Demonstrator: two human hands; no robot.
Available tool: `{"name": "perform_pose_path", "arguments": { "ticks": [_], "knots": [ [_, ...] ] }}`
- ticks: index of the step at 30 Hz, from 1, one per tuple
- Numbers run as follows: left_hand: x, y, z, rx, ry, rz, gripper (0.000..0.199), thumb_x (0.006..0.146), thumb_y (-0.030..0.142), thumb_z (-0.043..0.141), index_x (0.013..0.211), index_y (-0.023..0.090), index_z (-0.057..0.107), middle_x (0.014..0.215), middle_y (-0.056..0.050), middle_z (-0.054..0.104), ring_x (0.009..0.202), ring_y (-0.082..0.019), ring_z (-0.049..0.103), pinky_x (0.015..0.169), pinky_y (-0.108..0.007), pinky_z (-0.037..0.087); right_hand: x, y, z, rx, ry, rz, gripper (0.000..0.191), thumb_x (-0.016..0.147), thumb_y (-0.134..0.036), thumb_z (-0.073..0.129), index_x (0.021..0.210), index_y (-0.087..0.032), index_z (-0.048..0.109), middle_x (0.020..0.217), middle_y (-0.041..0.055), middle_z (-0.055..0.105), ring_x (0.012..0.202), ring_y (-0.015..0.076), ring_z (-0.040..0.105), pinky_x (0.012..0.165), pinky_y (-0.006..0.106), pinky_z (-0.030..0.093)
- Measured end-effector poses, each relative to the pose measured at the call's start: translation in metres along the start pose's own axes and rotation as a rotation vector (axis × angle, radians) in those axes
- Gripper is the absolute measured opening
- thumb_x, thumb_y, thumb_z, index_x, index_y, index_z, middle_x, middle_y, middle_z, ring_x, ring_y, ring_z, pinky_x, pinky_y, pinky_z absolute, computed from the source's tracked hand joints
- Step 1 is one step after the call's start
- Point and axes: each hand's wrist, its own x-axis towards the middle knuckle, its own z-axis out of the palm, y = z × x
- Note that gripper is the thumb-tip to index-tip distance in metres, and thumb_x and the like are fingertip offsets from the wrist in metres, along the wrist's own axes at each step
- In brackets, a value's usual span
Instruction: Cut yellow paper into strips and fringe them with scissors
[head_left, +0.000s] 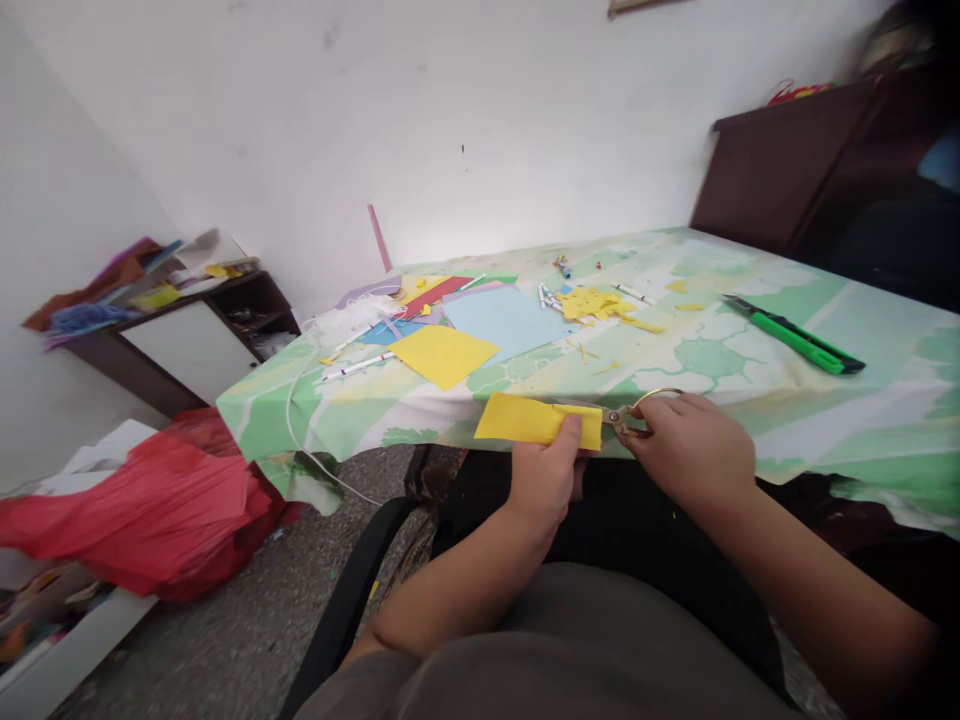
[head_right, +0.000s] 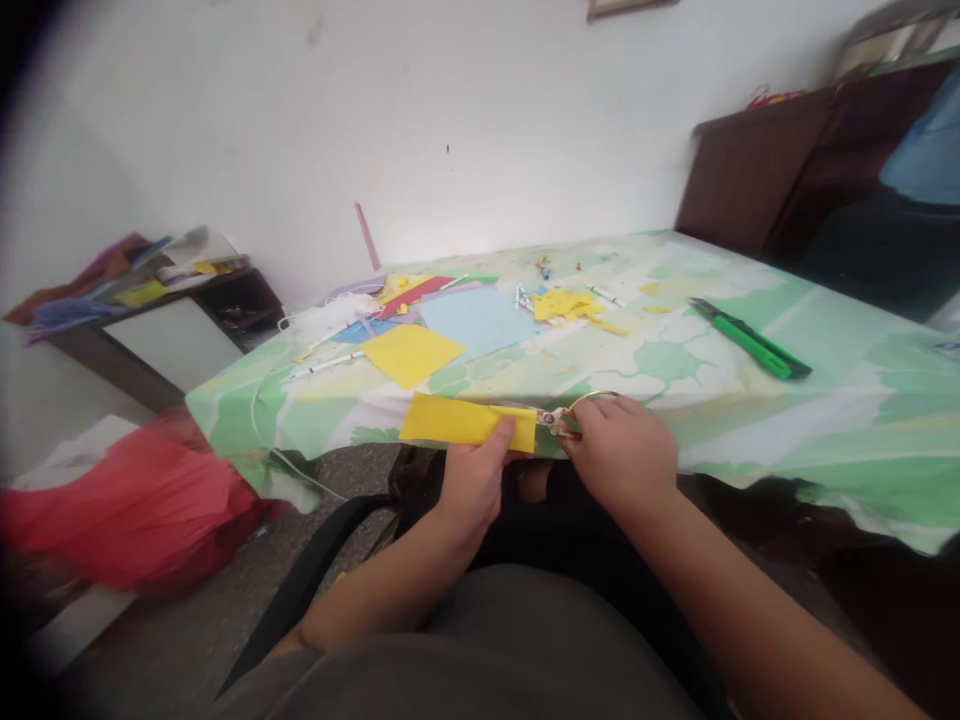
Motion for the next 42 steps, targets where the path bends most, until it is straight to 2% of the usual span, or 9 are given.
{"name": "perform_pose_path", "arguments": {
  "ticks": [5, 10, 15, 19, 23, 28, 34, 39, 42],
  "knots": [
    [0.001, 0.000, 0.001, -0.004, 0.018, -0.040, 0.024, 0.060, 0.026, 0.068, 0.077, 0.010, 0.061, 0.071, -0.004, 0.063, 0.058, -0.015, 0.059, 0.055, -0.030, 0.051, -0.004, 0.003, 0.002, -0.021, -0.049, 0.018, 0.025, 0.074, -0.038, 0.048, 0.060, -0.020, 0.057, 0.061, 0.0028, 0.062, 0.062, 0.0174, 0.052, 0.048, 0.026, 0.022],
    [0.002, 0.001, 0.001, -0.011, -0.002, -0.047, 0.026, 0.060, 0.026, 0.068, 0.078, 0.010, 0.059, 0.076, -0.006, 0.063, 0.063, -0.017, 0.060, 0.056, -0.030, 0.051, 0.000, 0.001, -0.001, -0.017, -0.122, 0.016, 0.029, 0.074, -0.043, 0.047, 0.061, -0.019, 0.057, 0.063, 0.0027, 0.062, 0.063, 0.0177, 0.052, 0.050, 0.026, 0.023],
    [0.002, 0.000, 0.001, -0.020, -0.018, -0.068, 0.029, 0.060, 0.024, 0.068, 0.084, 0.010, 0.059, 0.082, -0.007, 0.063, 0.069, -0.019, 0.061, 0.061, -0.034, 0.052, 0.000, 0.000, 0.000, -0.010, -0.075, -0.010, 0.032, 0.074, -0.045, 0.046, 0.063, -0.017, 0.058, 0.066, 0.0051, 0.063, 0.067, 0.0188, 0.053, 0.054, 0.027, 0.026],
    [0.002, 0.000, 0.000, -0.001, -0.011, -0.081, 0.024, 0.061, 0.024, 0.067, 0.080, 0.010, 0.059, 0.076, -0.006, 0.063, 0.064, -0.017, 0.061, 0.059, -0.033, 0.052, -0.004, 0.004, 0.006, -0.028, -0.033, -0.022, 0.027, 0.075, -0.039, 0.047, 0.061, -0.018, 0.057, 0.062, 0.0041, 0.062, 0.065, 0.0181, 0.054, 0.051, 0.027, 0.023],
    [0.002, 0.001, 0.000, -0.009, -0.003, -0.106, 0.024, 0.061, 0.022, 0.067, 0.080, 0.010, 0.059, 0.076, -0.006, 0.063, 0.065, -0.018, 0.061, 0.057, -0.032, 0.052, -0.004, 0.007, 0.007, -0.032, -0.076, -0.021, 0.029, 0.073, -0.042, 0.048, 0.060, -0.019, 0.057, 0.059, 0.0036, 0.062, 0.061, 0.0177, 0.052, 0.050, 0.027, 0.022],
    [0.004, 0.000, 0.000, -0.007, -0.014, -0.135, 0.023, 0.061, 0.022, 0.066, 0.079, 0.009, 0.059, 0.074, -0.006, 0.063, 0.065, -0.018, 0.061, 0.057, -0.031, 0.051, -0.001, 0.006, 0.005, 0.018, -0.101, -0.052, 0.034, 0.070, -0.050, 0.050, 0.067, -0.017, 0.059, 0.068, 0.0055, 0.063, 0.066, 0.0193, 0.052, 0.055, 0.027, 0.028],
    [0.002, 0.001, 0.001, 0.011, -0.017, -0.128, 0.021, 0.060, 0.024, 0.067, 0.074, 0.010, 0.059, 0.071, -0.005, 0.063, 0.062, -0.016, 0.060, 0.054, -0.029, 0.050, -0.006, 0.011, 0.011, 0.011, -0.062, -0.072, 0.025, 0.077, -0.035, 0.046, 0.065, -0.018, 0.060, 0.066, 0.0055, 0.064, 0.065, 0.0186, 0.053, 0.055, 0.028, 0.028],
    [0.001, 0.001, 0.002, 0.021, -0.018, -0.134, 0.022, 0.060, 0.024, 0.068, 0.075, 0.010, 0.061, 0.073, -0.005, 0.063, 0.063, -0.016, 0.060, 0.054, -0.028, 0.050, -0.005, 0.011, 0.011, 0.068, -0.074, -0.097, 0.030, 0.072, -0.040, 0.050, 0.078, -0.014, 0.061, 0.076, 0.0092, 0.065, 0.072, 0.0217, 0.054, 0.061, 0.029, 0.032],
    [0.002, 0.001, 0.002, 0.021, -0.009, -0.136, 0.019, 0.061, 0.023, 0.067, 0.074, 0.009, 0.060, 0.069, -0.005, 0.063, 0.060, -0.015, 0.060, 0.053, -0.027, 0.050, -0.008, 0.009, 0.012, 0.046, -0.104, -0.083, 0.026, 0.074, -0.038, 0.048, 0.071, -0.015, 0.060, 0.068, 0.0076, 0.064, 0.065, 0.0201, 0.054, 0.056, 0.029, 0.030]
  ]
}}
